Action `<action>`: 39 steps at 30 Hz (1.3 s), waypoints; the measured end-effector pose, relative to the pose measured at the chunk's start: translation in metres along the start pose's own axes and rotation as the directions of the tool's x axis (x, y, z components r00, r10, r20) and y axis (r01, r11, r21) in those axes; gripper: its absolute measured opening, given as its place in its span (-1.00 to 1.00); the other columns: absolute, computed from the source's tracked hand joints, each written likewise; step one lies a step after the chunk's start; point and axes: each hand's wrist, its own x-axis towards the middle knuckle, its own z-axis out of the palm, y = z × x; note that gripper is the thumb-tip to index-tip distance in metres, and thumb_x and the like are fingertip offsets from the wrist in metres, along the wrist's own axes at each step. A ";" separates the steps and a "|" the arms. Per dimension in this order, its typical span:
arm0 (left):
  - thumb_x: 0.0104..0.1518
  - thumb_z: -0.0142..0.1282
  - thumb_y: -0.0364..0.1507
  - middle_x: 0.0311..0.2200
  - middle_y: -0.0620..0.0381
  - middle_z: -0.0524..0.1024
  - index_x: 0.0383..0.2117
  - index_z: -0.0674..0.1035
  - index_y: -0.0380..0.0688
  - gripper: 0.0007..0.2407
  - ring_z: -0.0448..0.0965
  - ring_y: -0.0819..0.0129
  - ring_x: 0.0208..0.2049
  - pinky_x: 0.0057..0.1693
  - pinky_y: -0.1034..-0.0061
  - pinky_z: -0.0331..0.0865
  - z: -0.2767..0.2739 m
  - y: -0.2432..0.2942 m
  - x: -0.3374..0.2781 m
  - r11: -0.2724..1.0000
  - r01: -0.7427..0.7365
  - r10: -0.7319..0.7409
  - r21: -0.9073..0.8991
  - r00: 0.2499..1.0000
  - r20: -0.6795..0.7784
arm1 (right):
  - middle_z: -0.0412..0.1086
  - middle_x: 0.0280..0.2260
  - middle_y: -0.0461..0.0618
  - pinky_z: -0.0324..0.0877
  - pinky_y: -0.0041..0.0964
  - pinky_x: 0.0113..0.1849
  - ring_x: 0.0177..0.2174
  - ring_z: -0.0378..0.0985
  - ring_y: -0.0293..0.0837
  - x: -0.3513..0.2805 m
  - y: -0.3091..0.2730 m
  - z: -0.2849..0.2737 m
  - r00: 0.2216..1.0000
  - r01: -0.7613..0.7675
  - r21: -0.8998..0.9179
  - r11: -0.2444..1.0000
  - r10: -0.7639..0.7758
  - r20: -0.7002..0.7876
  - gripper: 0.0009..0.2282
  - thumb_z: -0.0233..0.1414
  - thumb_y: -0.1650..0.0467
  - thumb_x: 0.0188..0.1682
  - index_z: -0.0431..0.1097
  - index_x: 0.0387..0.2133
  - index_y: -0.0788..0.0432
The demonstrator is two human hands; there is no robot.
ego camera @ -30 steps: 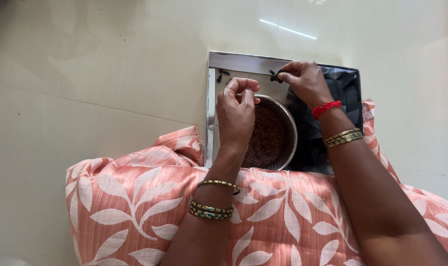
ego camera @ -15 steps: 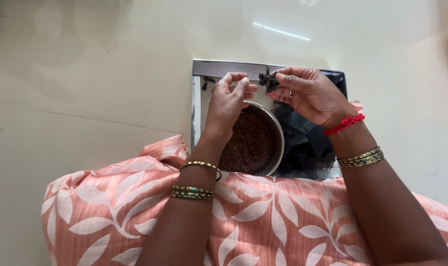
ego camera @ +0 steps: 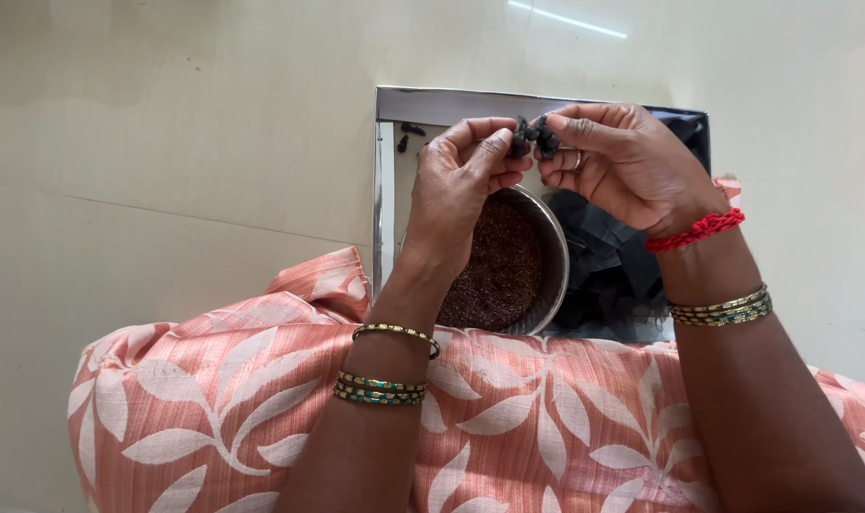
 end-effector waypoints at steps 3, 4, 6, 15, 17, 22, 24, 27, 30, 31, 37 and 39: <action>0.32 0.07 -0.47 -0.28 0.05 0.64 -0.08 0.58 -0.37 -0.81 0.67 0.42 -0.30 -0.13 0.55 0.58 -0.002 0.000 0.001 1.000 -0.005 0.005 -0.012 1.000 -0.027 | 0.57 -0.27 0.04 0.53 -0.31 -0.18 -0.32 0.62 -0.19 0.000 0.000 -0.001 1.000 0.001 -0.006 1.000 0.000 0.006 -0.84 0.07 0.40 0.17 0.53 -0.14 0.27; 0.32 0.07 -0.47 -0.28 0.05 0.64 -0.08 0.58 -0.37 -0.81 0.67 0.42 -0.30 -0.13 0.55 0.58 -0.003 0.000 0.001 1.000 -0.005 0.005 -0.011 1.000 -0.029 | 0.57 -0.27 0.04 0.53 -0.31 -0.18 -0.32 0.62 -0.19 0.000 0.000 -0.001 1.000 0.000 -0.004 1.000 0.000 0.007 -0.84 0.07 0.40 0.17 0.53 -0.14 0.27; 0.33 0.06 -0.48 -0.30 0.05 0.64 -0.08 0.59 -0.37 -0.82 0.68 0.42 -0.31 -0.14 0.56 0.58 -0.003 0.000 0.000 1.000 -0.009 0.008 -0.019 1.000 -0.022 | 0.57 -0.28 0.03 0.53 -0.30 -0.18 -0.32 0.62 -0.19 0.000 0.000 -0.001 1.000 -0.001 0.004 1.000 0.001 0.006 -0.85 0.07 0.40 0.17 0.53 -0.15 0.26; 0.34 0.04 -0.45 -0.33 0.03 0.64 -0.07 0.59 -0.38 -0.79 0.68 0.42 -0.33 -0.14 0.55 0.61 0.000 0.005 -0.003 1.000 0.012 -0.012 -0.012 1.000 -0.002 | 0.56 -0.33 0.01 0.52 -0.31 -0.22 -0.36 0.60 -0.19 -0.001 0.000 -0.006 1.000 0.017 -0.022 1.000 -0.018 -0.025 -0.86 0.09 0.41 0.17 0.55 -0.16 0.25; 0.34 0.04 -0.44 -0.33 0.03 0.64 -0.07 0.58 -0.38 -0.79 0.68 0.42 -0.33 -0.14 0.55 0.61 0.000 0.004 -0.002 1.000 0.014 -0.014 -0.020 1.000 0.000 | 0.56 -0.33 0.01 0.52 -0.31 -0.23 -0.36 0.60 -0.19 0.000 -0.001 -0.004 1.000 0.014 -0.018 1.000 -0.014 -0.028 -0.86 0.10 0.41 0.17 0.55 -0.17 0.25; 0.34 0.04 -0.44 -0.32 0.03 0.64 -0.06 0.58 -0.38 -0.78 0.68 0.42 -0.33 -0.15 0.55 0.61 0.000 0.005 -0.003 1.000 0.010 -0.010 -0.026 1.000 -0.002 | 0.57 -0.32 0.00 0.52 -0.32 -0.23 -0.35 0.61 -0.20 0.000 -0.003 -0.002 1.000 0.015 -0.012 1.000 -0.015 -0.019 -0.86 0.09 0.41 0.17 0.54 -0.17 0.25; 0.32 0.07 -0.41 -0.31 0.04 0.64 -0.06 0.58 -0.38 -0.77 0.68 0.43 -0.32 -0.14 0.56 0.61 0.002 0.009 -0.004 1.000 0.011 -0.011 -0.005 1.000 -0.018 | 0.56 -0.31 0.01 0.52 -0.33 -0.22 -0.35 0.60 -0.21 0.000 -0.003 0.000 1.000 0.009 -0.026 1.000 -0.010 -0.019 -0.86 0.09 0.41 0.17 0.54 -0.16 0.26; 0.27 0.15 -0.42 -0.31 0.04 0.64 -0.05 0.58 -0.39 -0.75 0.67 0.45 -0.32 -0.14 0.57 0.61 0.004 0.011 -0.006 0.999 0.031 -0.032 -0.013 0.999 -0.042 | 0.56 -0.29 0.00 0.53 -0.34 -0.20 -0.34 0.59 -0.24 0.000 -0.003 0.000 1.000 0.009 -0.039 0.999 -0.010 -0.027 -0.85 0.08 0.41 0.16 0.53 -0.15 0.27; 0.22 0.23 -0.45 -0.28 0.06 0.63 -0.02 0.56 -0.40 -0.72 0.66 0.47 -0.30 -0.12 0.59 0.60 0.003 0.010 -0.007 1.000 -0.004 0.004 0.002 1.000 -0.011 | 0.55 -0.27 0.01 0.53 -0.36 -0.18 -0.33 0.60 -0.23 0.001 -0.002 -0.002 1.000 0.019 -0.030 0.999 -0.019 -0.010 -0.86 0.09 0.42 0.16 0.52 -0.14 0.27; 0.22 0.23 -0.45 -0.28 0.06 0.63 -0.02 0.56 -0.40 -0.72 0.66 0.47 -0.30 -0.12 0.59 0.60 0.002 0.010 -0.007 1.000 -0.004 0.004 0.002 1.000 -0.010 | 0.55 -0.27 0.01 0.53 -0.36 -0.18 -0.33 0.60 -0.23 0.001 -0.002 -0.002 1.000 0.019 -0.029 0.999 -0.019 -0.011 -0.86 0.09 0.42 0.16 0.52 -0.14 0.27; 0.23 0.21 -0.48 -0.26 0.04 0.63 0.00 0.54 -0.41 -0.72 0.67 0.47 -0.30 -0.11 0.59 0.59 0.002 0.009 -0.005 0.999 -0.017 0.018 0.034 0.999 -0.031 | 0.55 -0.29 0.01 0.54 -0.36 -0.20 -0.34 0.61 -0.23 0.003 -0.001 -0.003 0.999 0.023 -0.072 0.997 -0.025 -0.022 -0.85 0.08 0.42 0.15 0.52 -0.14 0.28; 0.27 0.13 -0.44 -0.25 0.00 0.62 0.00 0.55 -0.40 -0.73 0.67 0.45 -0.31 -0.14 0.58 0.61 0.003 0.010 -0.003 0.996 0.010 -0.001 0.084 0.994 -0.112 | 0.55 -0.31 0.00 0.55 -0.39 -0.21 -0.34 0.62 -0.24 0.005 0.000 -0.004 0.997 0.064 -0.112 0.992 -0.068 -0.033 -0.85 0.09 0.42 0.16 0.52 -0.13 0.29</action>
